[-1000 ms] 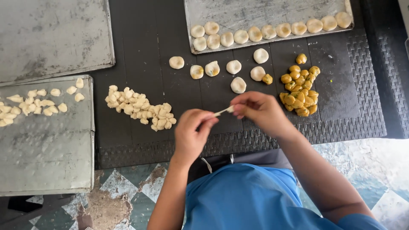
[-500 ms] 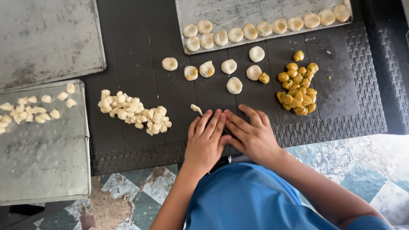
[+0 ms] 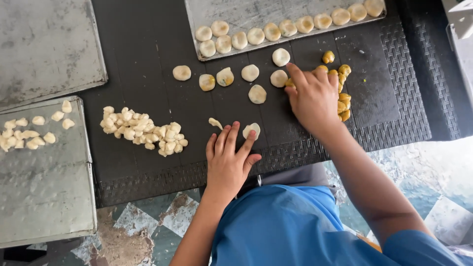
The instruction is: The person is preparing small filled pastries by flattening dough pieces, adding a yellow filling, and sealing them into balls.
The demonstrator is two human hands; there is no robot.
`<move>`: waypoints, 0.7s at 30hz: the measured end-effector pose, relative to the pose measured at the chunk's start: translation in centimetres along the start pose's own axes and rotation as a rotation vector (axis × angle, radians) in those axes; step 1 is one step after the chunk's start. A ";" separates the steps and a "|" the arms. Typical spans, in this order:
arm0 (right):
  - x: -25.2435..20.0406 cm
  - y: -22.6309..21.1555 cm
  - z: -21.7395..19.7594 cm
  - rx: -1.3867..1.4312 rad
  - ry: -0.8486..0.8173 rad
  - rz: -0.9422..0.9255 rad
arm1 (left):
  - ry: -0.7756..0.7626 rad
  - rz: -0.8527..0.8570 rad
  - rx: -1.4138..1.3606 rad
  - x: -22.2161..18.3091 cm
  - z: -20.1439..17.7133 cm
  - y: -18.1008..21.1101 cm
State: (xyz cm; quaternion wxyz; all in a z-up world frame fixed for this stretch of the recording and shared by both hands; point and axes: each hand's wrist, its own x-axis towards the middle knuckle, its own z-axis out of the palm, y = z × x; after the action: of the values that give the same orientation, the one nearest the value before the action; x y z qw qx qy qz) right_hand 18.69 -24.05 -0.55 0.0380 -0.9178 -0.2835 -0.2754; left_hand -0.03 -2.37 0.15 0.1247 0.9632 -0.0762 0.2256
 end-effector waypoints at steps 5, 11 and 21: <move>-0.2 -2.4 -3.1 0.458 0.006 0.105 | -0.007 -0.156 -0.044 1.0 0.9 -0.9; -3.5 -9.0 -4.9 0.889 0.000 0.184 | -0.101 -0.293 -0.213 3.9 1.5 -1.3; -2.3 -8.1 -3.9 0.672 -0.067 -0.049 | -0.177 -0.270 -0.558 3.5 0.1 -2.4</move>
State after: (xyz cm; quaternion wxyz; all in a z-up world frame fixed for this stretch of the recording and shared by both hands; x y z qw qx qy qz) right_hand 10.81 -19.30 0.79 0.3224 -0.8555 -0.3812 -0.1372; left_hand 3.59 -0.42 1.20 0.4056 0.9092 -0.0170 0.0927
